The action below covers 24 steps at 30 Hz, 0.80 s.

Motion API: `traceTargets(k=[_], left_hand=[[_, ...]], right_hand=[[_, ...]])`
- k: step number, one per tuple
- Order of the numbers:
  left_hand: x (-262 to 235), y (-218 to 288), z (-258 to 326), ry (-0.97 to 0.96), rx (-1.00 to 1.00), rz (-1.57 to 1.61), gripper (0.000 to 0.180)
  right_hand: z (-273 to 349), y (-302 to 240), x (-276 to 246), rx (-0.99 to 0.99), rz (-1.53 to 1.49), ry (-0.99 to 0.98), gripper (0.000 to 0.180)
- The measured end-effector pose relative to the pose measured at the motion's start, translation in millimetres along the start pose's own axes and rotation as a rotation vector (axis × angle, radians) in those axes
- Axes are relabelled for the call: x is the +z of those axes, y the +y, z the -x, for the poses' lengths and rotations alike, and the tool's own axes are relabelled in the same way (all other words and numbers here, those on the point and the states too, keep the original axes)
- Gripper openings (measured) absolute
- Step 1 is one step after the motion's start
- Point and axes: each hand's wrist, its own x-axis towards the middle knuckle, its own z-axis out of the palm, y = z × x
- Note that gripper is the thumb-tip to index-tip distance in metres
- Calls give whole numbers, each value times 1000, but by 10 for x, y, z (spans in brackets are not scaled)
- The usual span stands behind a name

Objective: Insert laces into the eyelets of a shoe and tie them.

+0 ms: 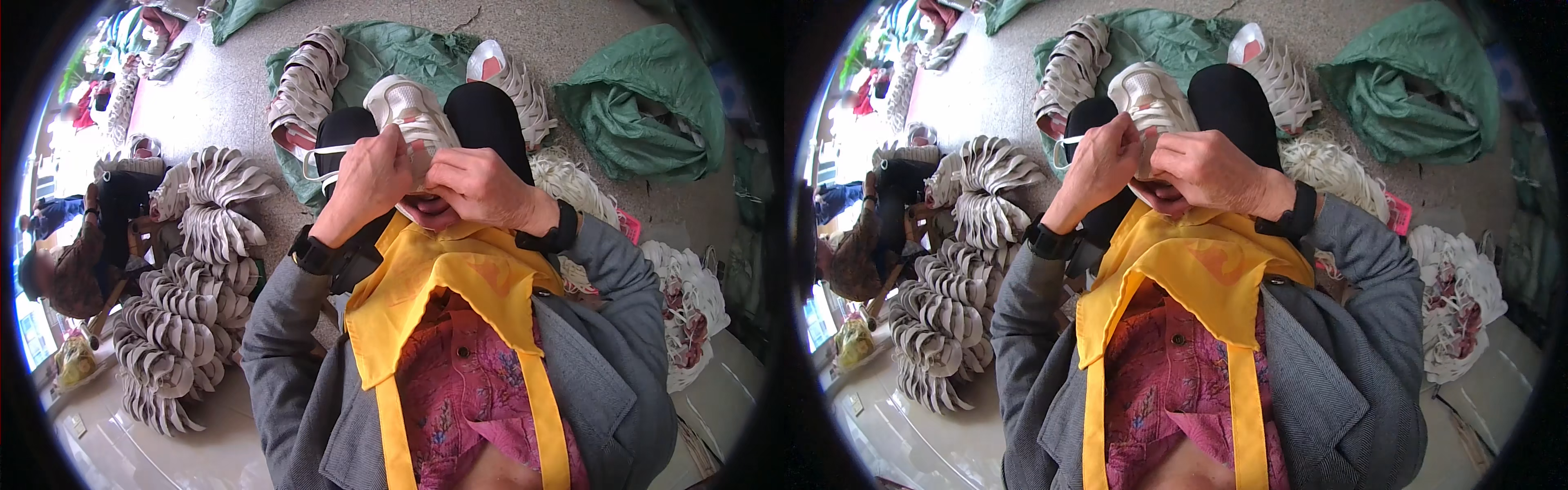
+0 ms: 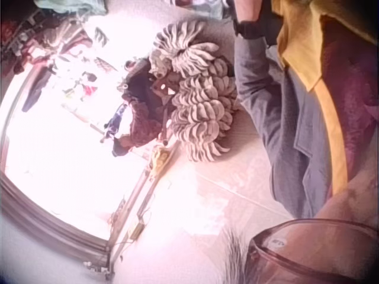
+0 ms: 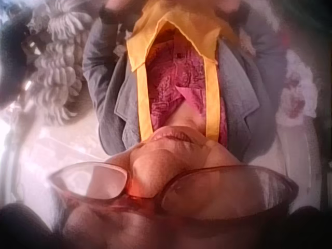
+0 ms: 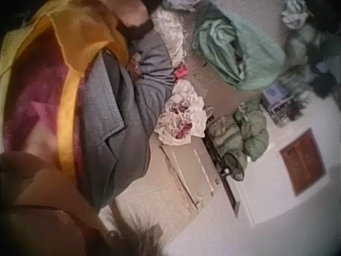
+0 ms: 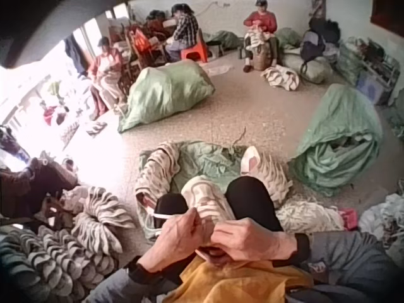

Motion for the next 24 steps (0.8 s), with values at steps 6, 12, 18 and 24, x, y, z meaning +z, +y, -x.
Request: traceTargets(k=[6, 12, 18, 24], left_hand=[[27, -21, -10, 10, -35, -98, 12], [-30, -33, -15, -56, 31, 72, 10], [80, -5, -27, 100, 166, 10, 9], [70, -77, -34, 96, 211, 129, 10]], right_hand=[[-3, -10, -7, 16, -22, 3, 16], [3, 2, 0, 20, -35, 18, 15], [-2, -11, -13, 53, -41, 4, 14], [36, 4, -17, 92, -41, -19, 13]])
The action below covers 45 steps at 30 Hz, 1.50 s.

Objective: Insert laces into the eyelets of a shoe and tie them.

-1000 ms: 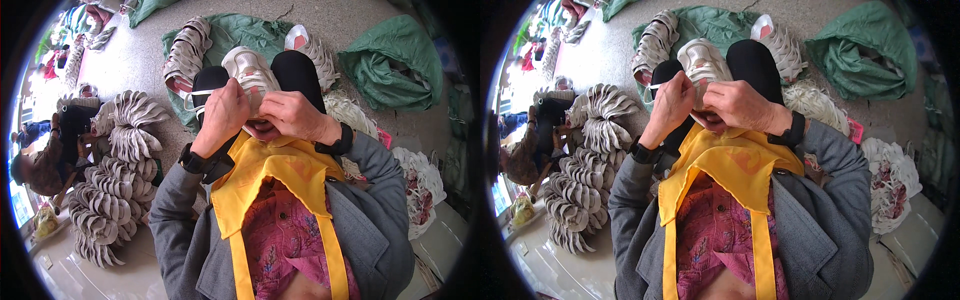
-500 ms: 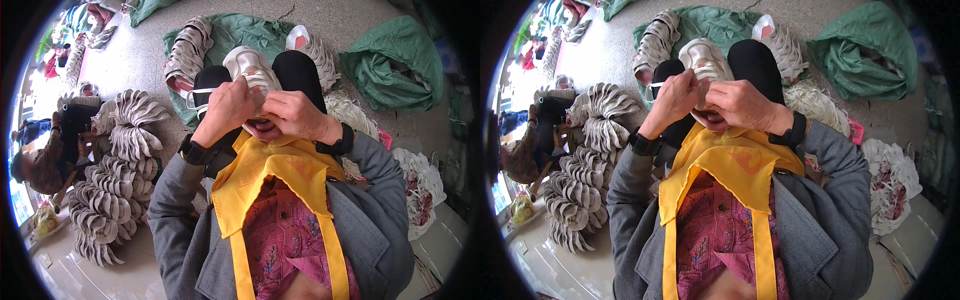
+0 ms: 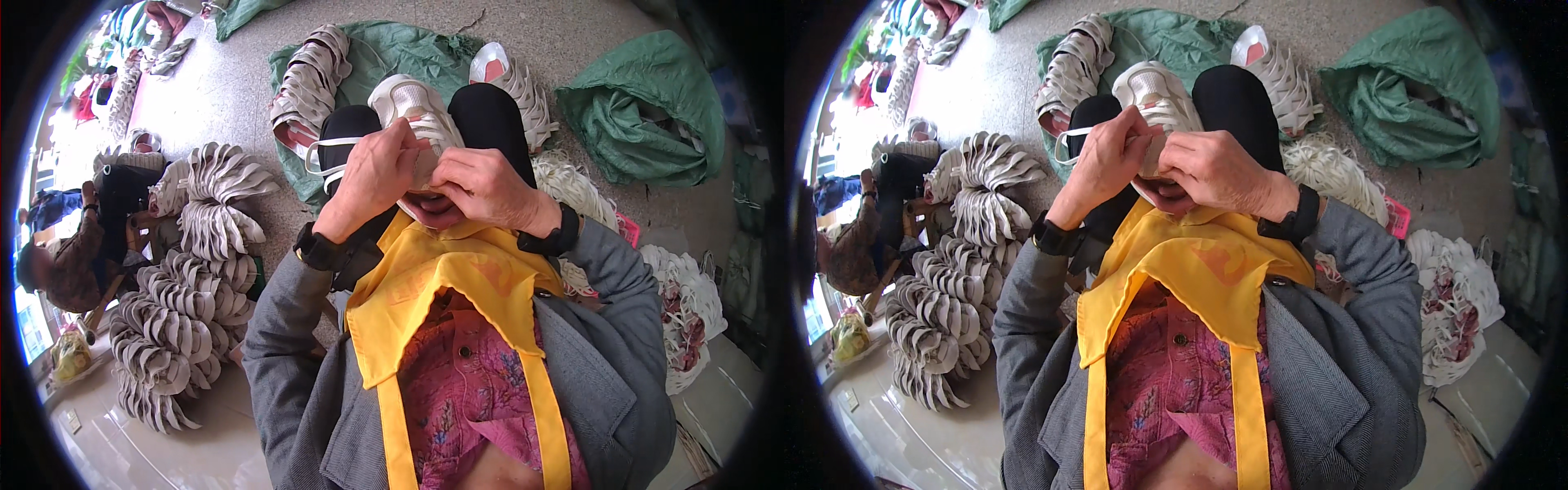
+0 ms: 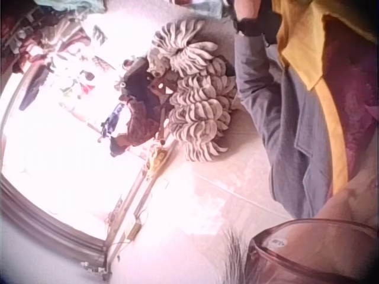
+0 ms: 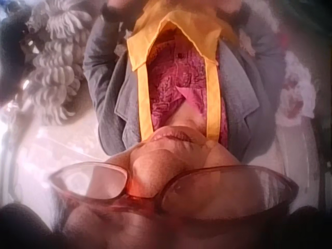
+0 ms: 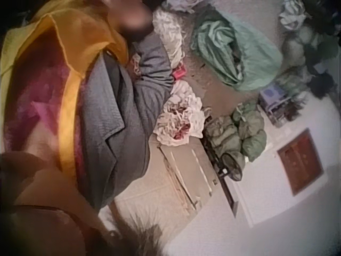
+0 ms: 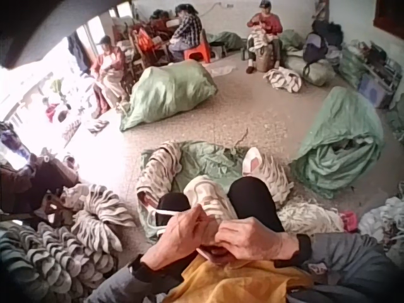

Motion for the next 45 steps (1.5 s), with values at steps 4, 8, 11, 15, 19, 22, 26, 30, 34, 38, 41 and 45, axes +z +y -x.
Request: traceTargets(k=[4, 8, 11, 15, 19, 22, 26, 30, 34, 38, 41, 45], left_hand=[[-2, 18, 11, -1, -56, -19, 8], [120, 54, 23, 100, -66, -80, 9], [158, 79, -1, 80, -156, -140, 12], [123, 143, -29, 63, -243, -175, 17], [94, 148, -58, 56, -291, -159, 20], [113, 136, -43, 84, -298, -167, 14], [149, 106, -38, 110, -330, -168, 15], [203, 80, -5, 133, -320, -181, 13], [219, 136, -11, 122, -352, -184, 12], [239, 120, 9, 126, -331, -212, 13], [230, 110, 12, 158, -261, -189, 13], [105, 30, 16, 152, -147, -80, 14]], right_hand=[[4, -5, 11, 11, -2, 13, 13], [6, -22, 21, 10, -6, 36, 12], [10, -26, 31, 18, -6, 41, 12], [45, 10, 47, 21, 7, 46, 12], [24, -91, -31, 200, -156, 25, 9], [-71, -100, -137, 248, -133, 115, 7], [-209, 144, -134, 216, 103, 168, 4], [-306, 246, -99, 180, 214, 56, 6], [-427, 235, -106, 187, 354, -148, 10], [-567, 255, -45, 176, 497, -335, 13], [-600, 317, -78, 147, 423, -357, 9], [-479, 416, -253, 100, 296, -283, 10]])
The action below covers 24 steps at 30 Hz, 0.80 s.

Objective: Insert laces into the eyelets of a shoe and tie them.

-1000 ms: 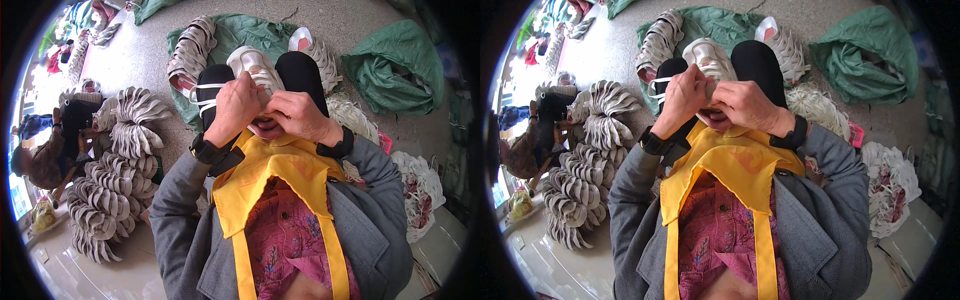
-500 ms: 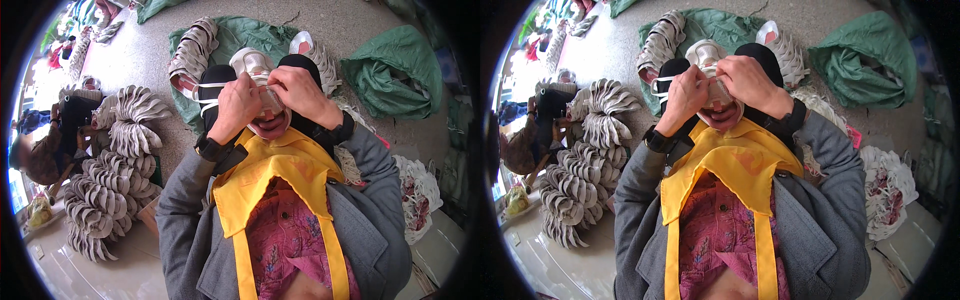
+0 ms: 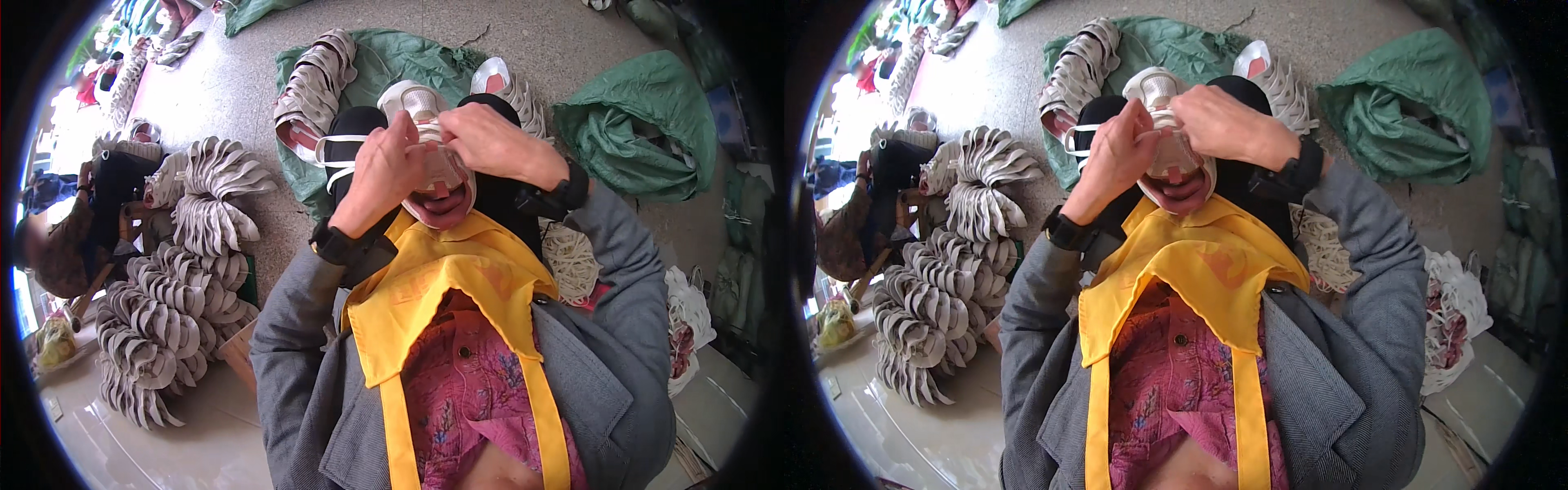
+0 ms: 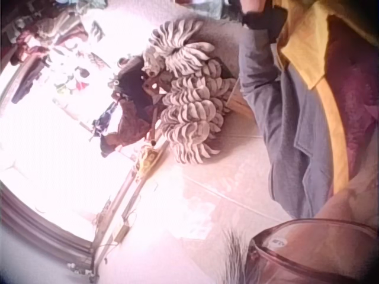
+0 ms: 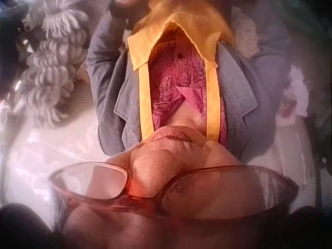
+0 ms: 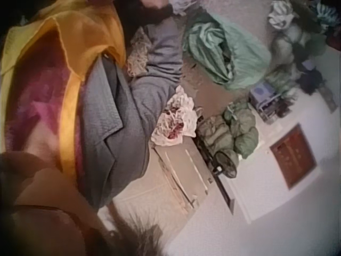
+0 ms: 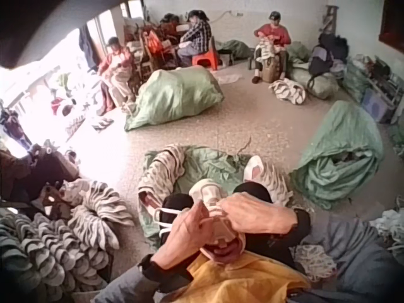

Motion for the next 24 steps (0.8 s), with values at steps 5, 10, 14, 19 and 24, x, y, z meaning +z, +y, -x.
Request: traceTargets(k=[5, 10, 14, 19, 24], left_hand=[[-296, -141, 29, -115, -22, 87, 20], [-593, -223, 75, -94, -28, 121, 14], [-861, -177, 45, 115, 59, -85, 11], [-1084, -198, -23, 398, 10, 14, 8], [-958, -32, -57, 466, -49, 99, 10]], right_hand=[[255, -30, -436, 318, -253, -65, 12], [431, 163, -434, 407, -895, -138, 12], [292, 34, -257, 318, -1257, -82, 11], [223, 7, -53, 247, -1490, 23, 11], [534, 233, -118, 331, -1447, 176, 14]])
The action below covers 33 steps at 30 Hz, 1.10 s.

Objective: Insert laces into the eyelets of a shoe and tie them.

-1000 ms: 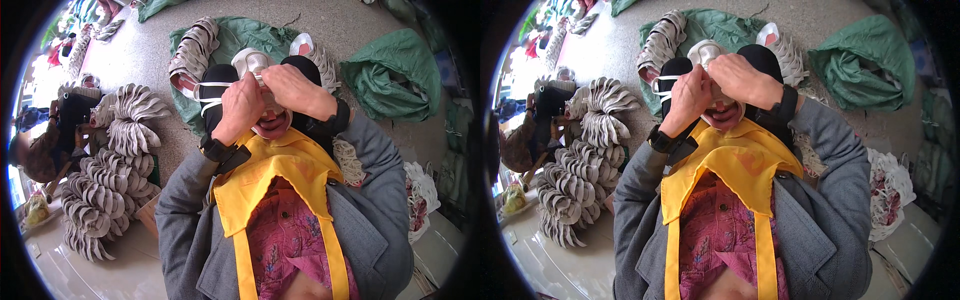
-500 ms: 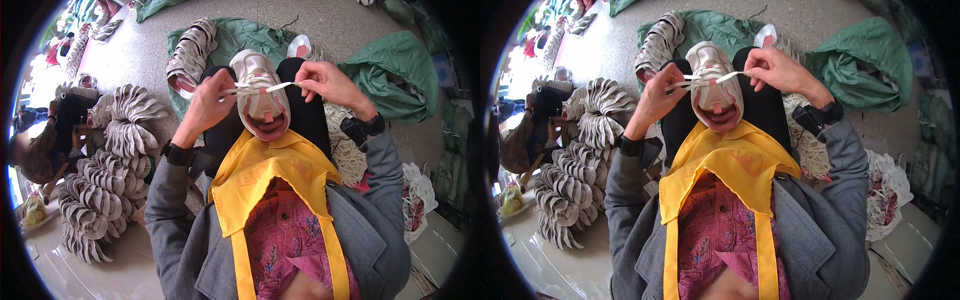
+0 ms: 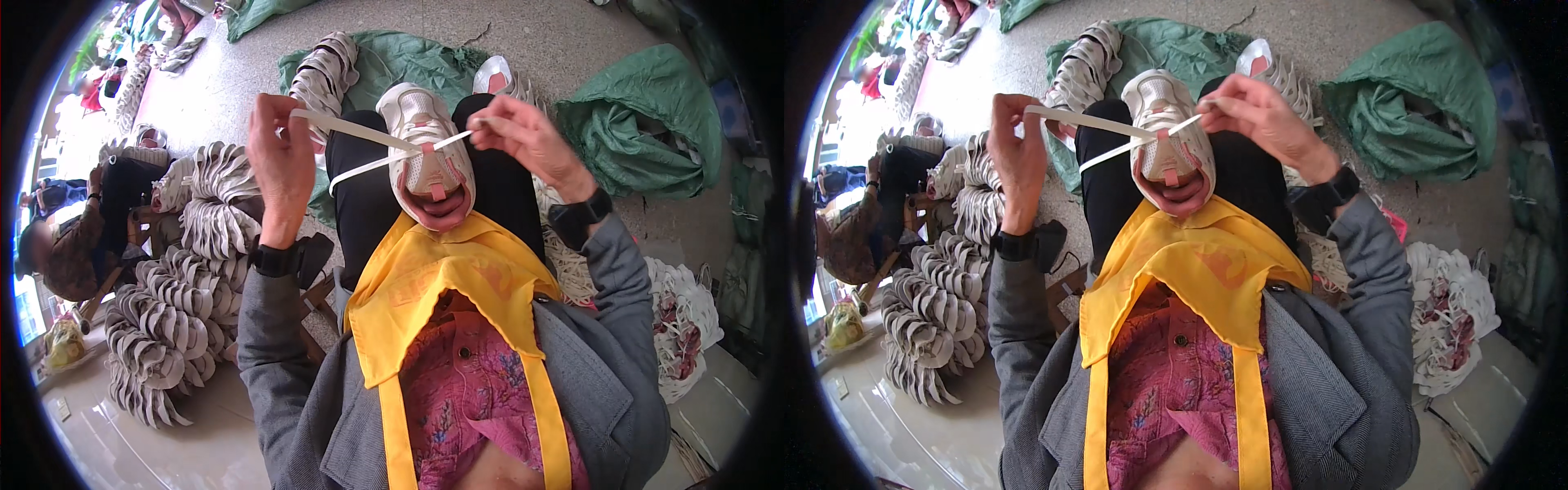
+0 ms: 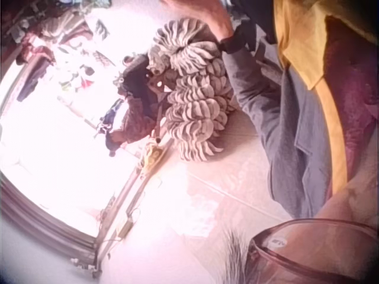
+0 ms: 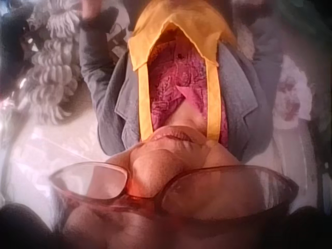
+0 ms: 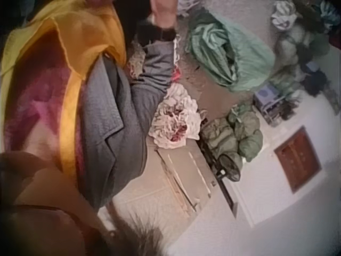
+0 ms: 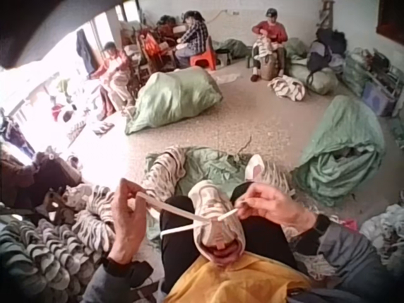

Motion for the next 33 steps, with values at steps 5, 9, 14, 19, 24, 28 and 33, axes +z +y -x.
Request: traceTargets(k=[5, 9, 14, 19, 24, 28, 33], left_hand=[[269, -72, 212, -91, 13, -37, 11], [502, -16, 400, -222, 104, -21, 13], [584, -81, 607, -374, 97, -18, 21], [505, -152, 641, -452, 86, -31, 15], [398, -154, 644, -508, 97, -80, 9], [377, -214, 666, -491, 107, -95, 8], [297, -169, 577, -495, 89, -118, 11]], right_hand=[[483, -275, -587, -87, -72, 250, 14], [957, -399, -1248, -248, -277, 372, 16], [1739, -516, -2260, -467, -468, 572, 20], [1785, -301, -2306, -421, -177, 908, 20], [1027, -12, -1084, -140, 656, 820, 25], [545, 100, -107, -97, 902, 483, 28], [158, 253, 266, -461, 1317, 209, 23]])
